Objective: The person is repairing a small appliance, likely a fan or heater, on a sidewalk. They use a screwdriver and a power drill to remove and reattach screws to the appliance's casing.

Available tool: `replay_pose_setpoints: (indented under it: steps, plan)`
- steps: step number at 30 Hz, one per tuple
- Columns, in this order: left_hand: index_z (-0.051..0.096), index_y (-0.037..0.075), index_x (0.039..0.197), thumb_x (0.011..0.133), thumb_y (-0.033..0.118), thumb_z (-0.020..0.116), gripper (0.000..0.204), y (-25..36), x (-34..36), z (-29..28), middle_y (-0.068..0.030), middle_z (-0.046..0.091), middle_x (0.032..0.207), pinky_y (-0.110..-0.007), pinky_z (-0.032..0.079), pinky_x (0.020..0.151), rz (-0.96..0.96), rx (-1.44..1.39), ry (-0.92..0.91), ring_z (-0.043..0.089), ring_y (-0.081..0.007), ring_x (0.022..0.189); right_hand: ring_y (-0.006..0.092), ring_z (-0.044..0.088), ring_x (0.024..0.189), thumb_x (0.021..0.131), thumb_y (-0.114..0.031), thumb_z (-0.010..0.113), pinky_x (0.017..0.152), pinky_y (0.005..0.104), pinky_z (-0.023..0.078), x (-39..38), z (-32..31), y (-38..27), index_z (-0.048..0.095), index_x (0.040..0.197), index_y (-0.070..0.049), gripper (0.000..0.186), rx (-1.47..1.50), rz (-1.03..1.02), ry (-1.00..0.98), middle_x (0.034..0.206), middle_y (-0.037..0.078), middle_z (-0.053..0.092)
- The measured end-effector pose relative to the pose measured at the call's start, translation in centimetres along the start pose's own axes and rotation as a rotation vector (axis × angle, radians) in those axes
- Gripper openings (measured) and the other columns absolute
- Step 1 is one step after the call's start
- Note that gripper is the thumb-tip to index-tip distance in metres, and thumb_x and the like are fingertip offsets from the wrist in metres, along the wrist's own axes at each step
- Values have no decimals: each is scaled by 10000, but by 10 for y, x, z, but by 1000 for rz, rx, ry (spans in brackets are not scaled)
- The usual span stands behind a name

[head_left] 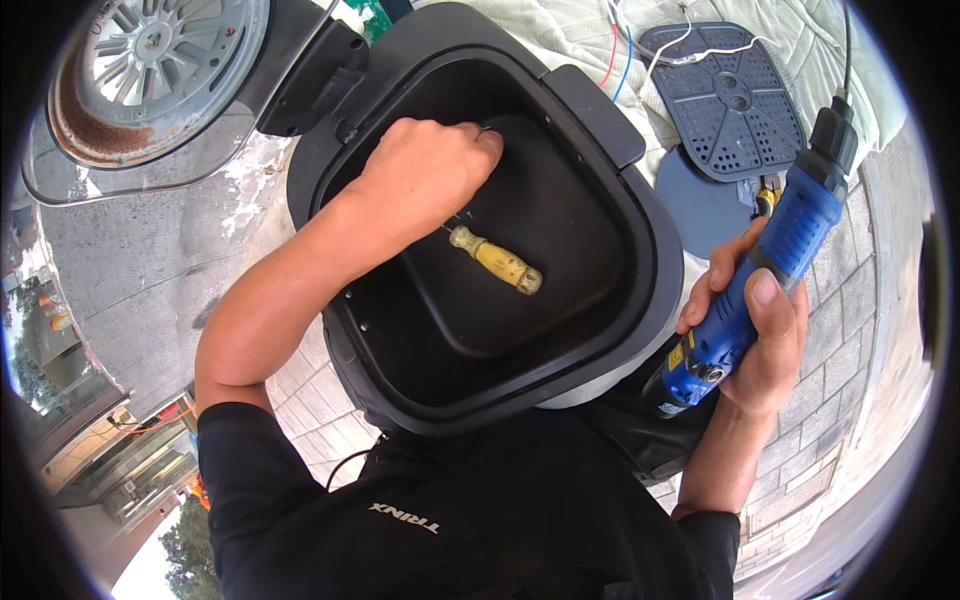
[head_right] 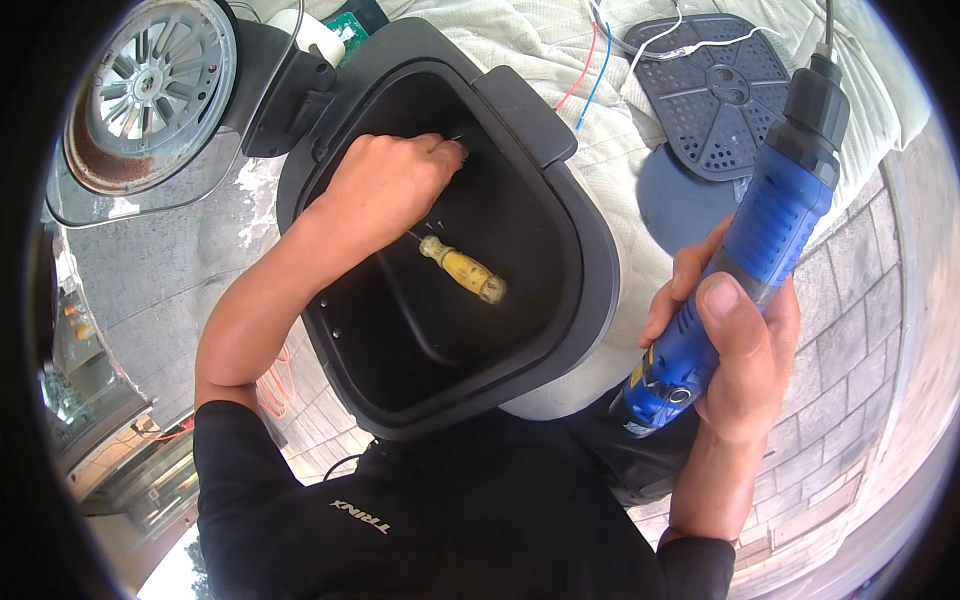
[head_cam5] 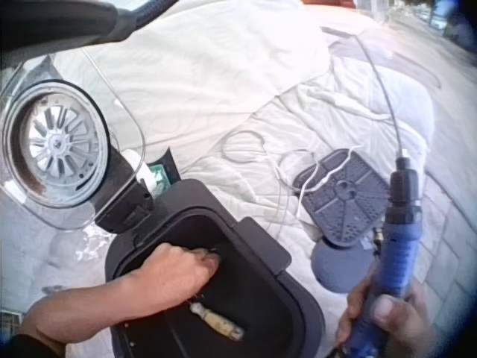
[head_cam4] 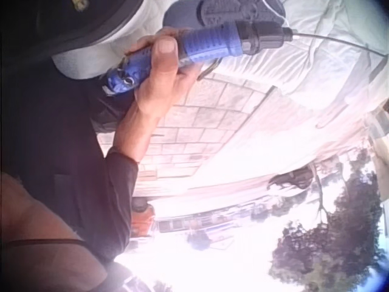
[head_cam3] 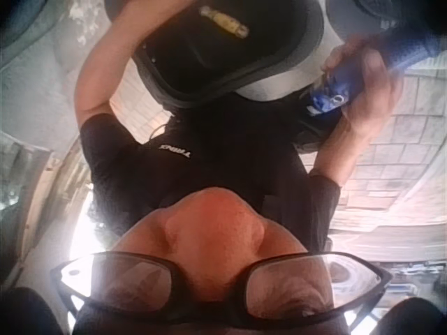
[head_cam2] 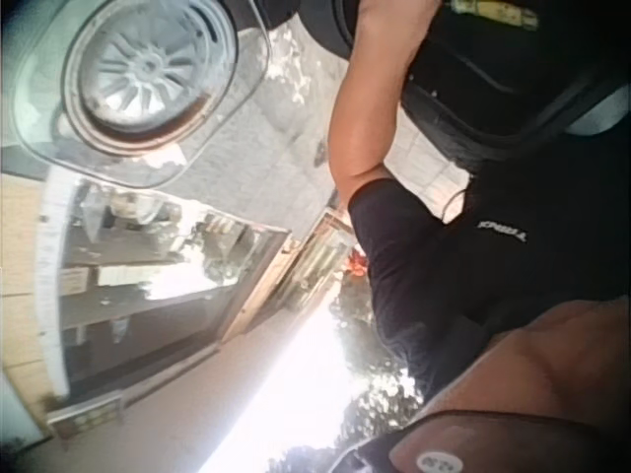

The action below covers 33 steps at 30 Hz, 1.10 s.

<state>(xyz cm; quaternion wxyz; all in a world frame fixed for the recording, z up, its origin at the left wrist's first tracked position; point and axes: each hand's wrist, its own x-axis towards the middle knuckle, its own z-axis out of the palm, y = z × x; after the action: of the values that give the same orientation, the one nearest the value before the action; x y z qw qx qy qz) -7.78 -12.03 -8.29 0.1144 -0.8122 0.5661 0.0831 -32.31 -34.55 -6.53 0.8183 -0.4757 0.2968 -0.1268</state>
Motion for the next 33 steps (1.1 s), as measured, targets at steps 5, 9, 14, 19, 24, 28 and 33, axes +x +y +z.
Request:
replay_pose_setpoints:
  steps: [5, 9, 14, 19, 24, 28, 33]
  plan:
    - [686, 38, 952, 938, 72, 670, 40, -1, -8, -5, -106, 694, 789, -395, 571, 607, 11, -3, 17, 732, -277, 687, 211, 666, 668, 896, -340, 736, 610, 338, 577, -2, 2, -5, 508, 1245, 16, 548, 13, -9, -9, 901, 123, 620]
    - [649, 45, 961, 911, 38, 641, 51, 12, -42, -57, -22, 594, 668, -293, 476, 537, -288, -642, 44, 603, -159, 535, 211, 666, 659, 897, -354, 733, 599, 332, 571, -16, -6, -12, 504, 1268, 28, 580, 30, -37, -10, 890, 124, 613]
    - [606, 3, 1059, 1031, 170, 539, 182, -2, -115, -57, -27, 472, 711, -264, 391, 482, -319, -2005, 425, 464, -137, 504, 207, 667, 651, 928, -450, 741, 589, 330, 573, -23, -3, -12, 491, 1313, 41, 672, 58, -101, -164, 888, 125, 605]
    - [600, 10, 1214, 1092, 217, 471, 273, 32, -147, -53, -63, 542, 831, -347, 414, 557, 256, -2609, 611, 506, -191, 613, 197, 669, 678, 903, -475, 824, 636, 321, 556, -72, 1, -8, 553, 1297, 20, 688, -60, -30, -465, 895, 115, 632]
    - [644, 58, 1133, 1099, 235, 482, 243, 60, -176, -71, -26, 544, 753, -329, 391, 470, 300, -2718, 772, 496, -165, 542, 114, 604, 780, 928, -279, 857, 734, 283, 505, -155, 11, 21, 609, 1281, -5, 511, -238, 162, -696, 882, 32, 628]
    - [643, 57, 1143, 1101, 239, 489, 241, 72, -189, -74, -21, 552, 757, -304, 387, 455, 403, -2740, 811, 500, -155, 537, 85, 539, 830, 916, -256, 875, 767, 268, 469, -189, 8, 28, 640, 1260, -14, 482, -516, 101, -815, 908, -8, 610]
    - [647, 64, 1146, 1101, 234, 501, 229, 81, -213, -73, -18, 566, 769, -295, 380, 441, 541, -2760, 828, 501, -149, 536, 90, 547, 837, 920, -245, 871, 773, 275, 477, -217, 18, 33, 641, 1243, -13, 459, -562, 57, -786, 912, -9, 621]
